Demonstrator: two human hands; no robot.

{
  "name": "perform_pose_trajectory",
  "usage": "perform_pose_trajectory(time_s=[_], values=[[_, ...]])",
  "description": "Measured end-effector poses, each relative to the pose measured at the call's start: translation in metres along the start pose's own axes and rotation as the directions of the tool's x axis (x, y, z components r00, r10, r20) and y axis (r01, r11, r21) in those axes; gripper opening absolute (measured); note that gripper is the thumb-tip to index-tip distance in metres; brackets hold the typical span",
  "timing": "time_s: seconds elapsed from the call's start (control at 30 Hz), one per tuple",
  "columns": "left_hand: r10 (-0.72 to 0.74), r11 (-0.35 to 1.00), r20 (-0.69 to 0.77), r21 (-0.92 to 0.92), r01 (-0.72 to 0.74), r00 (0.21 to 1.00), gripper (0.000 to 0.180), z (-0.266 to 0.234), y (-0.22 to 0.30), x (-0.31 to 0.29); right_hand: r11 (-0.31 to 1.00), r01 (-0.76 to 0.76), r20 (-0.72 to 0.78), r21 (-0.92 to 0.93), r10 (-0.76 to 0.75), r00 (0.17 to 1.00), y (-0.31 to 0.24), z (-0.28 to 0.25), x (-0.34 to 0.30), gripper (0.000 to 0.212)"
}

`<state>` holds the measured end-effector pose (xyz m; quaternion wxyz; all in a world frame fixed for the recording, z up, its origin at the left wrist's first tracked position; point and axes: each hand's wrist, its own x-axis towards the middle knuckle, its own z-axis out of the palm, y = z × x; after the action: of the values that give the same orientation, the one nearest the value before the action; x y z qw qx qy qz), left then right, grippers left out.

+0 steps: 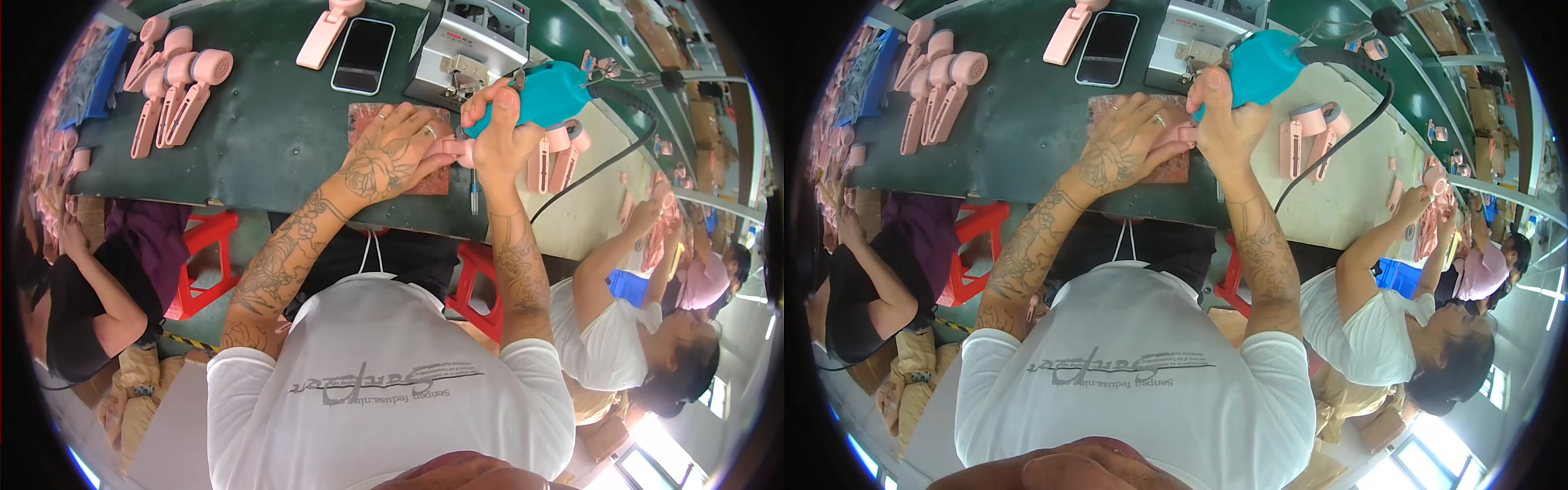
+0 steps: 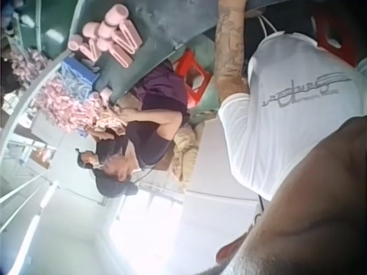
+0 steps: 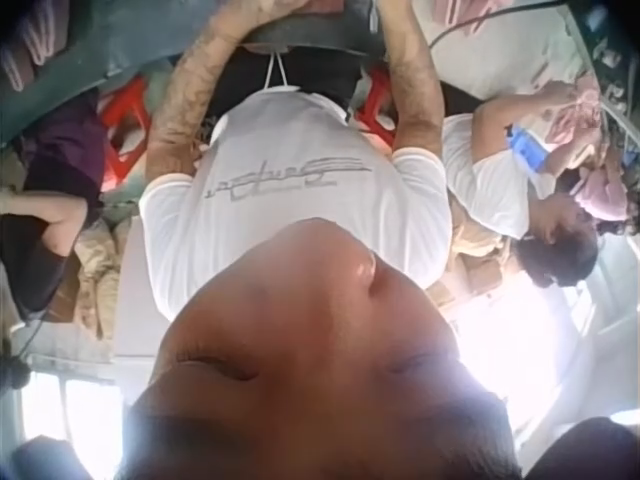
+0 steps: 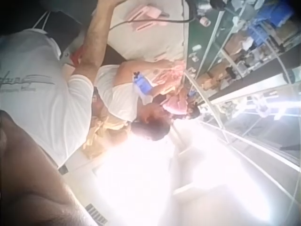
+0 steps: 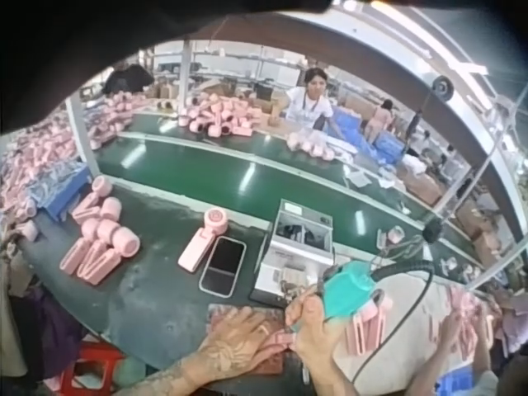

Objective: The person assembles handheld fans, fastening the components together with an electric screwdriver and placing the completed fans onto the workbench.

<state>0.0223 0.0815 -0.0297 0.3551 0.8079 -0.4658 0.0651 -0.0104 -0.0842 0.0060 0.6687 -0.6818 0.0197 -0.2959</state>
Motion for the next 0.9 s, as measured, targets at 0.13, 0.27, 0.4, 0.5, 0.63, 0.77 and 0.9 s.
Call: perform_pose_trajectory(time_s=[0.13, 0.27, 0.4, 0.5, 0.63, 0.77, 0.9], values=[[-0.002, 1.0, -0.004, 0.023, 0.002, 1.0, 0.047, 0.0, 0.001, 0.001, 0.999, 0.017, -0.007, 0.027, -0.017, 1.0, -0.002, 0.005, 0.0, 0.035], [-0.009, 1.0, 0.015, 0.012, 0.009, 1.0, 0.047, -0.001, -0.003, -0.003, 1.0, 0.013, -0.005, -0.018, -0.013, 1.0, -0.002, 0.004, 0.002, 0.037], [-0.073, 0.997, 0.042, -0.021, 0.074, 0.996, 0.041, 0.002, -0.006, -0.003, 0.999, 0.015, -0.076, 0.052, -0.011, 0.997, -0.012, 0.005, 0.021, 0.033], [-0.061, 0.994, 0.052, -0.083, 0.065, 0.997, 0.036, -0.003, -0.004, -0.003, 0.979, 0.202, -0.089, 0.035, -0.198, 0.976, -0.014, 0.016, 0.04, 0.034], [-0.025, 0.995, 0.037, -0.091, 0.029, 0.999, 0.032, -0.002, -0.007, -0.005, 0.946, 0.323, -0.05, -0.016, -0.323, 0.945, 0.011, 0.019, 0.054, 0.042], [-0.038, 0.994, 0.075, -0.101, 0.046, 0.996, 0.031, 0.0, -0.005, -0.004, 0.966, 0.245, -0.013, -0.084, -0.247, 0.969, 0.009, 0.015, 0.052, 0.039], [-0.037, 0.999, 0.018, -0.031, 0.037, 0.999, 0.033, 0.001, -0.01, -0.008, 0.997, -0.008, -0.115, -0.08, -0.001, 0.993, -0.012, 0.022, 0.034, 0.032]])
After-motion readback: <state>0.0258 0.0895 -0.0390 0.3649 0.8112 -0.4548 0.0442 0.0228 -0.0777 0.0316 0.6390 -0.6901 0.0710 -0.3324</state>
